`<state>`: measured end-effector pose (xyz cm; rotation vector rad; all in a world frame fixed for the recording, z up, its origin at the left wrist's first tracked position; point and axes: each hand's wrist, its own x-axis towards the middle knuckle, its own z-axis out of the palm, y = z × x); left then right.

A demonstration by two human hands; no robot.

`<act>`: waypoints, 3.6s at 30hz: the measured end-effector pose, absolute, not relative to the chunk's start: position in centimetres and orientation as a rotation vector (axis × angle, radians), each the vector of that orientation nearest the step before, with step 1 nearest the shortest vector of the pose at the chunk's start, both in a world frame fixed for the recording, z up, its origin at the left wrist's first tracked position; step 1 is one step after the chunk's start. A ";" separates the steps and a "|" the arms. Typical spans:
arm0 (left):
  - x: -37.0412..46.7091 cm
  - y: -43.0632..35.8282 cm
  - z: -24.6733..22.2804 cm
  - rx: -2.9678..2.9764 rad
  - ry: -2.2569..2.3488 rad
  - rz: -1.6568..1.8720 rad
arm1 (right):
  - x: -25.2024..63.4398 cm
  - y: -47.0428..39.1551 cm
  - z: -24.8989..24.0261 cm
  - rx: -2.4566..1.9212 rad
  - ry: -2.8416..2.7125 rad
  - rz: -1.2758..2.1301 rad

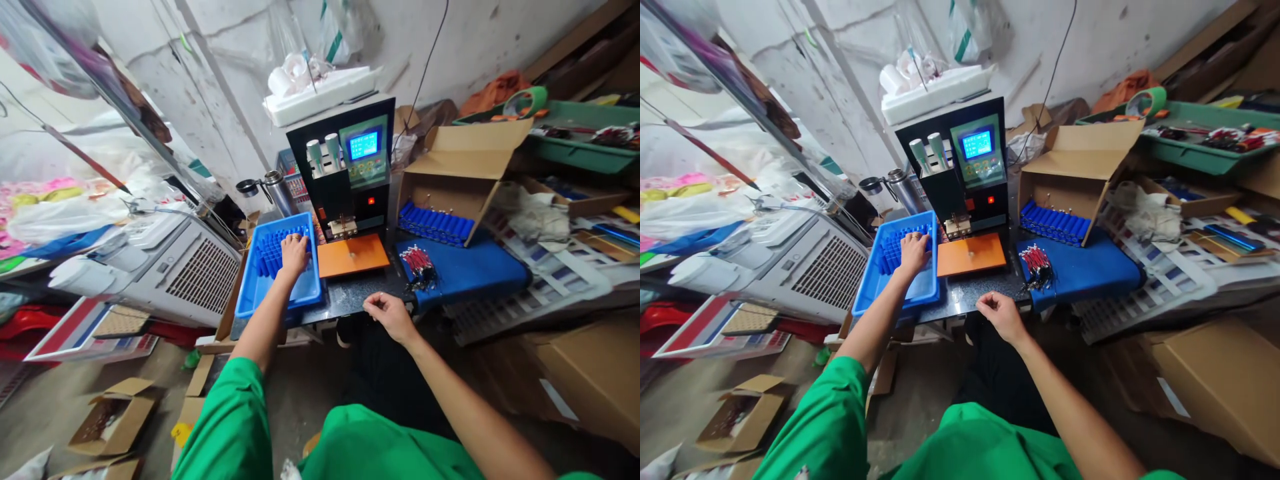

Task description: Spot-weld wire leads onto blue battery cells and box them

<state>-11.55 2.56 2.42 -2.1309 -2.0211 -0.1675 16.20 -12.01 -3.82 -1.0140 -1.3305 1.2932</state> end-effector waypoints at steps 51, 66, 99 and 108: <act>0.5 -0.1 -0.4 -2.326 -2.008 -1.932 | 13.0 3.6 1.0 -0.967 -1.155 1.218; 0.1 0.2 -1.5 -2.313 -2.011 -1.980 | 12.1 3.6 0.6 -1.026 -1.196 1.154; 0.2 -0.1 -1.0 -2.265 -2.070 -1.987 | 13.9 3.0 0.1 -0.974 -1.321 1.140; 0.3 -0.2 -0.7 -2.260 -2.054 -1.932 | 14.8 3.1 0.1 -1.139 -1.504 1.069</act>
